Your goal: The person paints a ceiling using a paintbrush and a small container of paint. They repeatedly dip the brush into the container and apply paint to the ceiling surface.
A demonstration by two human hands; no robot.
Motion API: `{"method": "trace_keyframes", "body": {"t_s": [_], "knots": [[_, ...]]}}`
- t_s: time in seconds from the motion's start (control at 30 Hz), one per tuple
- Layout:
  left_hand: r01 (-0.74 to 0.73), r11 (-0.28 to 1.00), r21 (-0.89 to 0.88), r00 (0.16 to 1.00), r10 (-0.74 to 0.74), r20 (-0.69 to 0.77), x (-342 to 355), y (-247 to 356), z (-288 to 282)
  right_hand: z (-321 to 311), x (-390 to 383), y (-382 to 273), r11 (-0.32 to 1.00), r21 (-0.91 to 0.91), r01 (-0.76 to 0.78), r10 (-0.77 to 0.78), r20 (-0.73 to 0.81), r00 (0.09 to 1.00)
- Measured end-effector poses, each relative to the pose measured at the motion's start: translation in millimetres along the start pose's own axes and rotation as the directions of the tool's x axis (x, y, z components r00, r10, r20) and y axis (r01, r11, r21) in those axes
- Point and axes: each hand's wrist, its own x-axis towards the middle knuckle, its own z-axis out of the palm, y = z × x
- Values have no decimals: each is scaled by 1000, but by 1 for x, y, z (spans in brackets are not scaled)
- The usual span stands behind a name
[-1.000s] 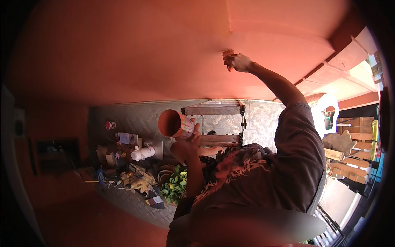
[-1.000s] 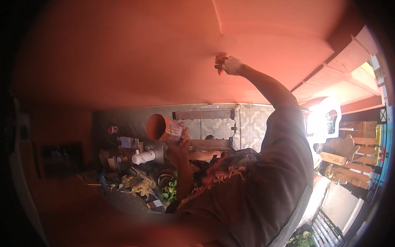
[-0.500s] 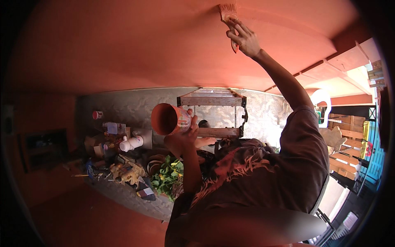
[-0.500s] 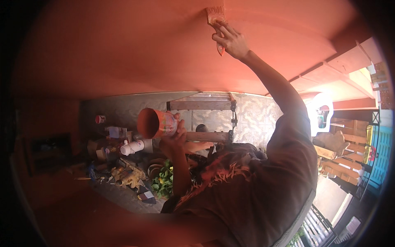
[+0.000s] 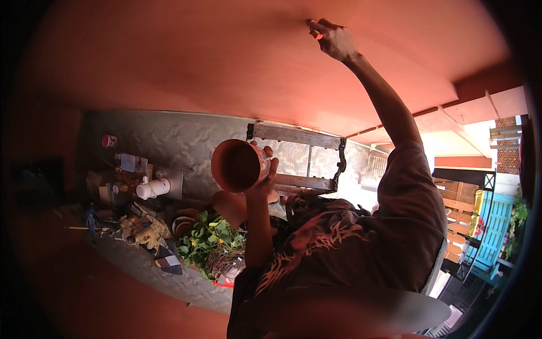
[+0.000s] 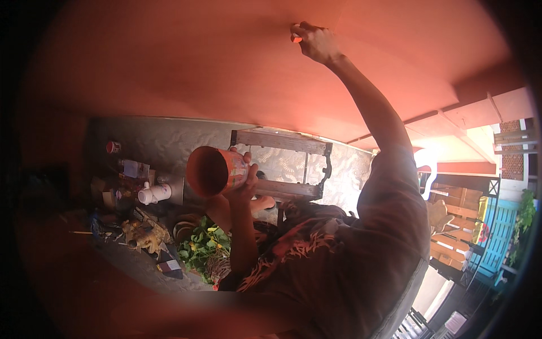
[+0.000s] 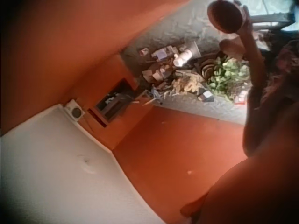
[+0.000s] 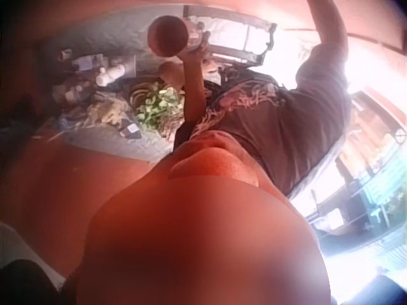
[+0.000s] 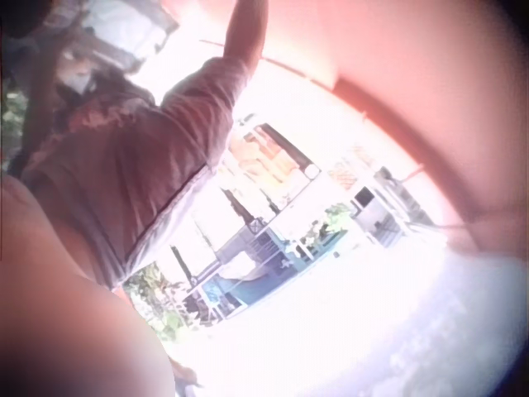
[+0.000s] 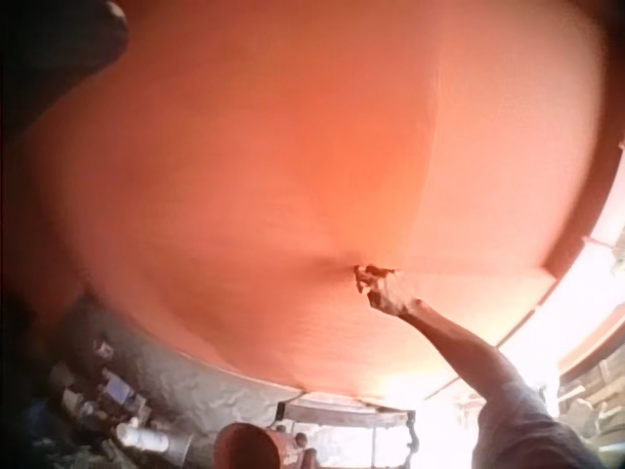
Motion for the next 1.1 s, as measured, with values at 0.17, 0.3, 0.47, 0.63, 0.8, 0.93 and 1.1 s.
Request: {"method": "trace_keyframes", "body": {"t_s": [0.17, 0.3, 0.47, 0.63, 0.8, 0.93, 1.1], "knots": [[-171, 982, 77, 985, 170, 28, 6, -7, 6, -49, 14, -47, 986, -153, 70, -131, -436, 890], [-108, 994, -30, 993, 109, 34, 4, -4, 9, 18, -21, -41, 973, -207, 99, -143, -213, 967], [-90, 901, 425, 973, 171, -157, -14, -6, -18, 72, -37, -54, 958, -16, 285, -277, 190, 942], [-104, 973, 207, 965, 149, -216, -12, -7, -28, 20, 69, -48, 989, 12, 144, -144, 187, 972], [-67, 998, 21, 982, 69, -175, -2, 2, -6, -110, 200, -73, 962, -209, 173, -201, -119, 972], [-56, 996, -65, 983, 44, -178, -2, 2, 15, -141, 207, -104, 936, -326, 133, -242, -319, 916], [-126, 987, 95, 971, 142, -190, -6, -2, 29, -36, 140, -87, 811, -491, 318, -428, -128, 895]]}}
